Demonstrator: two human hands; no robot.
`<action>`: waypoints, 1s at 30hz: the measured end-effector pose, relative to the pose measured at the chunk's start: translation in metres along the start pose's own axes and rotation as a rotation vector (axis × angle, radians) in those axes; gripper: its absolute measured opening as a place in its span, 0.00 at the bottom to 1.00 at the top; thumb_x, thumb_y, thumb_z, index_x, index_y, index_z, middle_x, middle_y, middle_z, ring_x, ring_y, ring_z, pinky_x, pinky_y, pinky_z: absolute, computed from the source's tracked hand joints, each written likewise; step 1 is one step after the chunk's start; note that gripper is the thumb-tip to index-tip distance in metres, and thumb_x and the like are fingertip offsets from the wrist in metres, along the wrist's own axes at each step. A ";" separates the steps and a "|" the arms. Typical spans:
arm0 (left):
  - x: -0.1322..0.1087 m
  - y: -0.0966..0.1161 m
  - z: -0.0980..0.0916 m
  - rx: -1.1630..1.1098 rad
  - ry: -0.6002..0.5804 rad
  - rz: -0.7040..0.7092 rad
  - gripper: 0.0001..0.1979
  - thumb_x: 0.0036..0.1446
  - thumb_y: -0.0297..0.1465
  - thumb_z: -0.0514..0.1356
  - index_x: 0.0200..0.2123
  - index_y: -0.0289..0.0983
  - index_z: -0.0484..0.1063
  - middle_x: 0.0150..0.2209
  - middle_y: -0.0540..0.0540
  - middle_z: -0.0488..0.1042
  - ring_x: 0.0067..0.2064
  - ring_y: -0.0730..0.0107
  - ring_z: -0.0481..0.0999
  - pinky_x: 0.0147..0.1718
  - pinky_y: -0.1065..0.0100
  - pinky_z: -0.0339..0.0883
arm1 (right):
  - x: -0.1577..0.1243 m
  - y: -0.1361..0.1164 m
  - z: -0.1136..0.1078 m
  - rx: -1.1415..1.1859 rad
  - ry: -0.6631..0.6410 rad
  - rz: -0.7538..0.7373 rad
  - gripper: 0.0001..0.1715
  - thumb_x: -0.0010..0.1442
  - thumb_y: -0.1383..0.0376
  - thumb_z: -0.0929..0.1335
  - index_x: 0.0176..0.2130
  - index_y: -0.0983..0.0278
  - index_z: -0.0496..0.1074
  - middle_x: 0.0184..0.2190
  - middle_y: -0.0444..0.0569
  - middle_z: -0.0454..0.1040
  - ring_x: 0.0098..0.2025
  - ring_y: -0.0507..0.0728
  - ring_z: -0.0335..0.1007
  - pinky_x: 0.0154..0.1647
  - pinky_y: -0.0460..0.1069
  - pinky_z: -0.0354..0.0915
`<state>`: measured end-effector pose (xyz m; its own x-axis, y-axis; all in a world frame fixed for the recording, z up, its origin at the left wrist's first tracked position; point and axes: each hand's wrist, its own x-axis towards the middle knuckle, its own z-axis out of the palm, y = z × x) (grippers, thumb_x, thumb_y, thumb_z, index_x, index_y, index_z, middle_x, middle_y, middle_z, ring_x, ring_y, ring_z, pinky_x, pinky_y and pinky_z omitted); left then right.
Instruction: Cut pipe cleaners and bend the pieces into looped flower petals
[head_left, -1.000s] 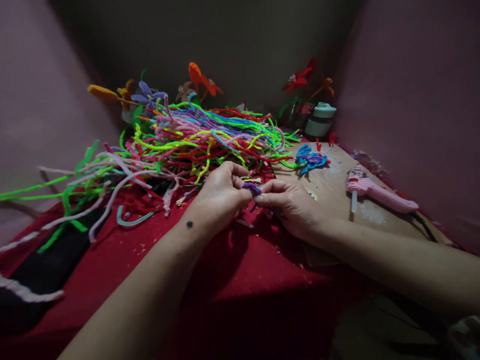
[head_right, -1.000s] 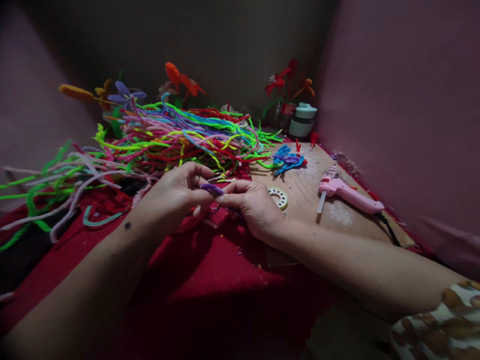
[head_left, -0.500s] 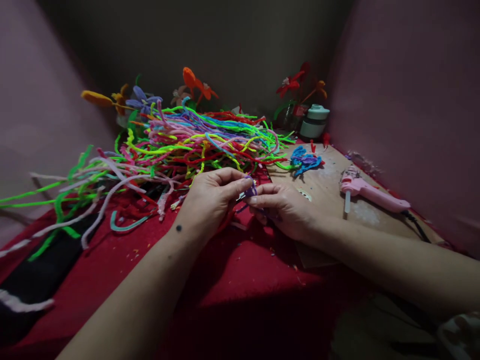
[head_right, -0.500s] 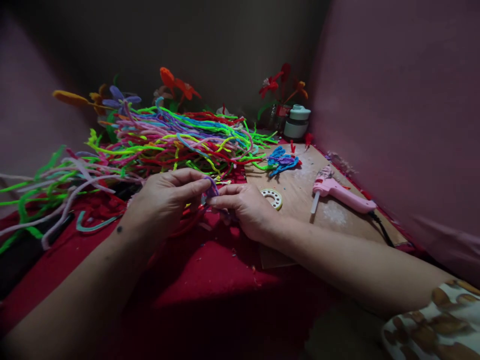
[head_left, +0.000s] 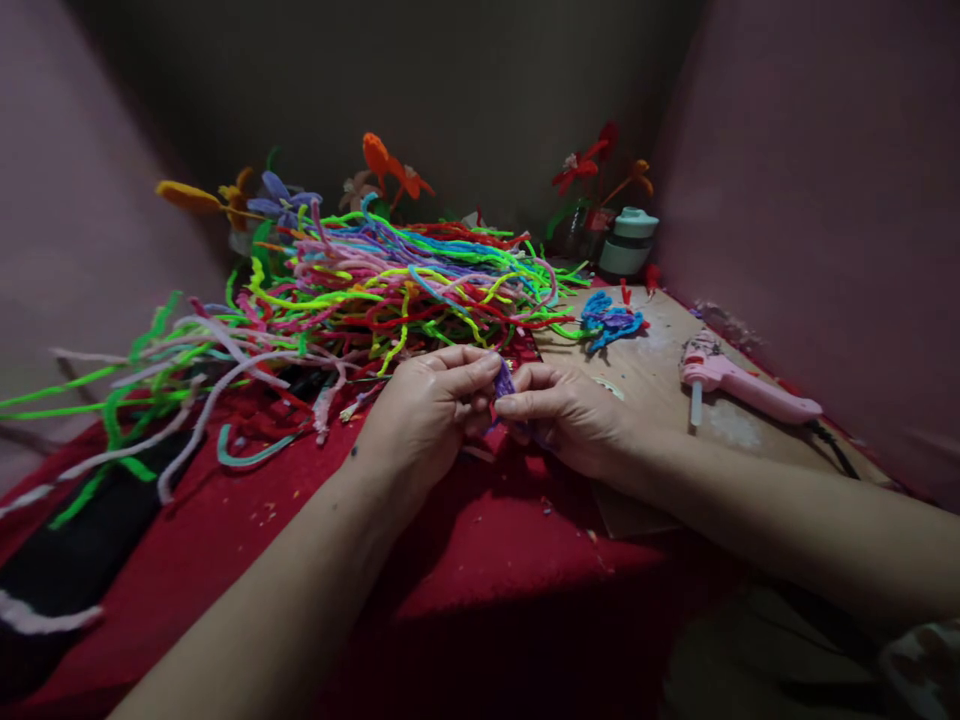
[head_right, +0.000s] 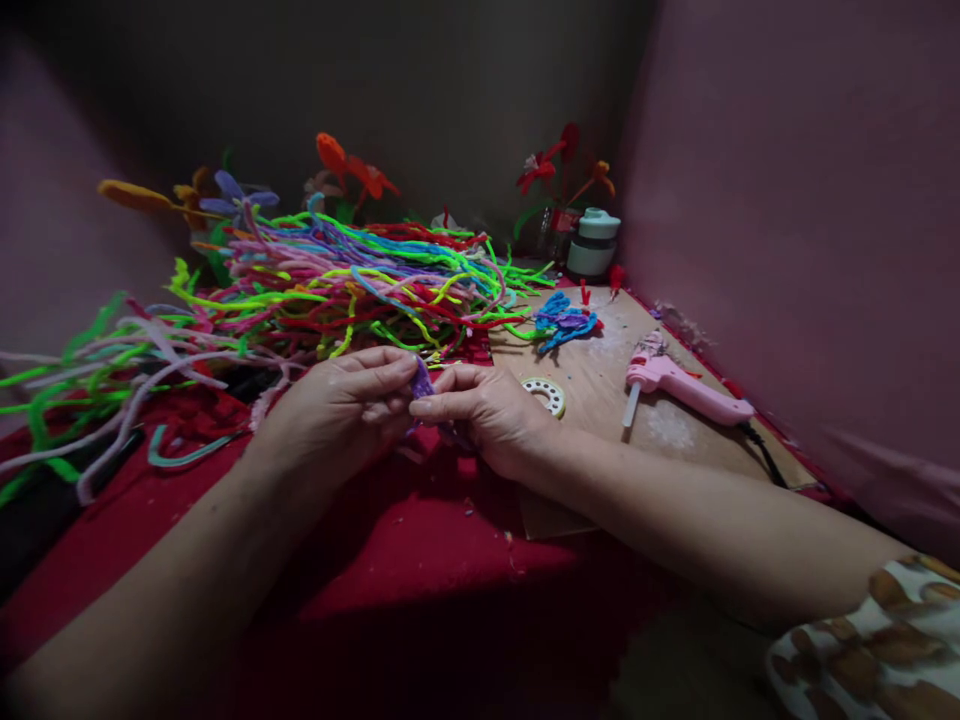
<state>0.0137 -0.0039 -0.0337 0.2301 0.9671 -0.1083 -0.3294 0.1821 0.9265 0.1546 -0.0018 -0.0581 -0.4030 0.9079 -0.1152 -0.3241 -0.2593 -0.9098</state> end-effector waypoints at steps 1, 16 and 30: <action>-0.001 0.000 -0.001 0.024 -0.013 -0.002 0.05 0.44 0.28 0.64 0.25 0.33 0.70 0.18 0.53 0.65 0.17 0.83 0.58 0.16 0.77 0.49 | 0.000 0.000 0.000 -0.001 -0.006 0.011 0.16 0.37 0.68 0.75 0.19 0.65 0.64 0.13 0.38 0.64 0.15 0.46 0.55 0.17 0.44 0.46; -0.003 -0.004 0.006 0.843 0.219 0.497 0.06 0.44 0.29 0.62 0.19 0.35 0.73 0.22 0.50 0.68 0.26 0.76 0.65 0.25 0.74 0.58 | 0.005 0.005 -0.003 0.007 0.049 0.095 0.12 0.35 0.71 0.72 0.15 0.65 0.64 0.11 0.40 0.64 0.13 0.46 0.53 0.14 0.44 0.47; -0.005 0.020 -0.004 0.718 0.057 0.082 0.11 0.44 0.36 0.64 0.27 0.34 0.70 0.18 0.54 0.66 0.17 0.80 0.60 0.17 0.76 0.52 | 0.001 -0.003 -0.005 0.026 0.082 0.009 0.14 0.39 0.65 0.75 0.19 0.66 0.66 0.13 0.38 0.63 0.15 0.45 0.51 0.16 0.45 0.44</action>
<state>0.0019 -0.0042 -0.0159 0.1762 0.9839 -0.0286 0.3432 -0.0342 0.9386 0.1593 0.0009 -0.0576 -0.3352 0.9291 -0.1564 -0.3431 -0.2750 -0.8981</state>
